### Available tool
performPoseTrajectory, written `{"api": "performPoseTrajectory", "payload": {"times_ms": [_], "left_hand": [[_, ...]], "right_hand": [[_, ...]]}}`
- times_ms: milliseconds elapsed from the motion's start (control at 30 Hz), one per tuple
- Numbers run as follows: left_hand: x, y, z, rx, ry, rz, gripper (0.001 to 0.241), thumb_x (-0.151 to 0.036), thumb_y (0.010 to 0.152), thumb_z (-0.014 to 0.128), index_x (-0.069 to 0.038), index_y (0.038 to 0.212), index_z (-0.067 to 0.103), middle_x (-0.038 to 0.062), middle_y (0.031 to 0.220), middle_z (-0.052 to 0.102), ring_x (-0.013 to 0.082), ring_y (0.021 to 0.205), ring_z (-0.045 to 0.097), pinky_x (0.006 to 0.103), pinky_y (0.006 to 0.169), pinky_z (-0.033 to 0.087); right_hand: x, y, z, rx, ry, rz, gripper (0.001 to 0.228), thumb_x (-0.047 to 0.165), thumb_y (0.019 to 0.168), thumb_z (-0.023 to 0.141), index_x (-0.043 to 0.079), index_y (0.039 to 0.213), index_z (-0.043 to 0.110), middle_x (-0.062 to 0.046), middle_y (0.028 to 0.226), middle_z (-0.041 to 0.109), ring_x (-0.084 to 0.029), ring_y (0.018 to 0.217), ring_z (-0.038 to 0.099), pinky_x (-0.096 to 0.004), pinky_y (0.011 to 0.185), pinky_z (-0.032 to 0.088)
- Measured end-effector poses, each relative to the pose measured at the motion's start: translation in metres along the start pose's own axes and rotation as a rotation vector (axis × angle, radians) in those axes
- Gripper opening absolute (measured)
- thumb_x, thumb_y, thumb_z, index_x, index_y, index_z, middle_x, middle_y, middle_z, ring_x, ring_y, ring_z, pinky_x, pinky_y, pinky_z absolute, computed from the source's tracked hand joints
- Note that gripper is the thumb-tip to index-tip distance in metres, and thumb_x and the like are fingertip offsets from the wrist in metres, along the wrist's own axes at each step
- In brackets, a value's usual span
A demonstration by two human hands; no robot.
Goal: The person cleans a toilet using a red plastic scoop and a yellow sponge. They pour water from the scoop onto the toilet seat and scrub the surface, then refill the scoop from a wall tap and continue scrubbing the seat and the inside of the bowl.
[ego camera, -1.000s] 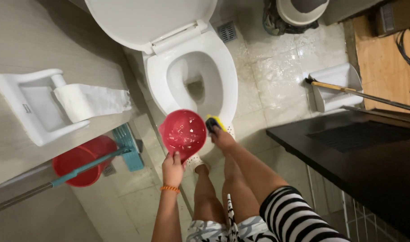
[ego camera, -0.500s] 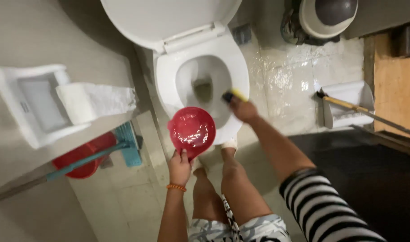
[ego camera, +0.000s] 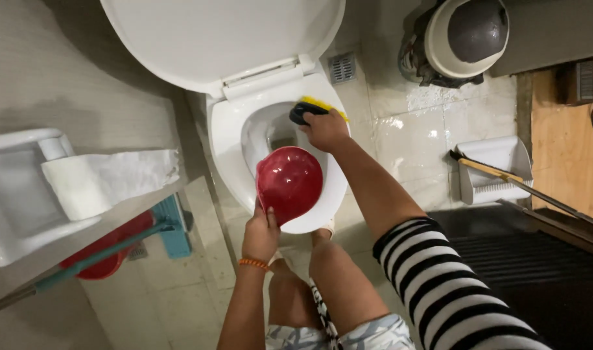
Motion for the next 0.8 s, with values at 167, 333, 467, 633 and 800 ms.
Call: {"api": "performPoseTrajectory", "payload": {"times_ms": [167, 333, 467, 633, 800], "left_hand": [[0.008, -0.013, -0.011, 0.068, 0.16, -0.143, 0.062, -0.031, 0.105, 0.039, -0.006, 0.16, 0.023, 0.025, 0.09, 0.074, 0.0395, 0.082, 0.074, 0.0485, 0.074, 0.059], [0.028, -0.041, -0.014, 0.111, 0.352, -0.16, 0.067, -0.036, 0.105, 0.038, -0.004, 0.161, 0.022, 0.025, 0.082, 0.073, 0.04, 0.076, 0.074, 0.049, 0.07, 0.061], [0.044, -0.061, -0.031, 0.067, 0.42, -0.128, 0.067, -0.036, 0.104, 0.04, -0.003, 0.16, 0.024, 0.024, 0.079, 0.072, 0.041, 0.073, 0.073, 0.0503, 0.068, 0.06], [0.087, -0.081, -0.058, 0.023, 0.463, -0.168, 0.066, -0.037, 0.104, 0.041, -0.007, 0.16, 0.026, 0.024, 0.08, 0.073, 0.0425, 0.073, 0.072, 0.0514, 0.069, 0.059], [0.132, -0.09, -0.077, -0.041, 0.285, -0.186, 0.064, -0.035, 0.103, 0.043, -0.005, 0.159, 0.03, 0.026, 0.081, 0.072, 0.0443, 0.075, 0.071, 0.0528, 0.07, 0.058]], "right_hand": [[-0.008, -0.061, 0.023, -0.031, 0.034, 0.096, 0.031, 0.045, 0.099, 0.059, 0.018, 0.111, 0.068, -0.014, 0.089, 0.075, -0.038, 0.085, 0.071, -0.051, 0.087, 0.053], [0.001, -0.138, 0.083, 0.046, 0.199, 0.371, 0.035, 0.049, 0.096, 0.059, 0.02, 0.113, 0.07, -0.017, 0.092, 0.075, -0.041, 0.086, 0.071, -0.054, 0.08, 0.057], [0.022, -0.168, 0.172, 0.104, 0.443, 0.427, 0.044, 0.051, 0.098, 0.058, 0.016, 0.123, 0.067, -0.02, 0.103, 0.074, -0.039, 0.096, 0.069, -0.051, 0.085, 0.054], [0.088, -0.177, 0.209, 0.106, 1.393, 0.747, 0.045, 0.038, 0.097, 0.062, 0.01, 0.132, 0.059, -0.018, 0.11, 0.074, -0.031, 0.094, 0.071, -0.049, 0.086, 0.059], [0.087, -0.188, 0.2, 0.179, 0.979, 0.585, 0.059, 0.052, 0.102, 0.053, 0.005, 0.136, 0.062, -0.019, 0.112, 0.073, -0.031, 0.104, 0.066, -0.045, 0.096, 0.051]]}}
Point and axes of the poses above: each hand's wrist, its own y-axis towards the middle knuckle, its own z-axis out of the palm, x = y × z, the point moved 6 cm from there along y, towards the middle knuckle
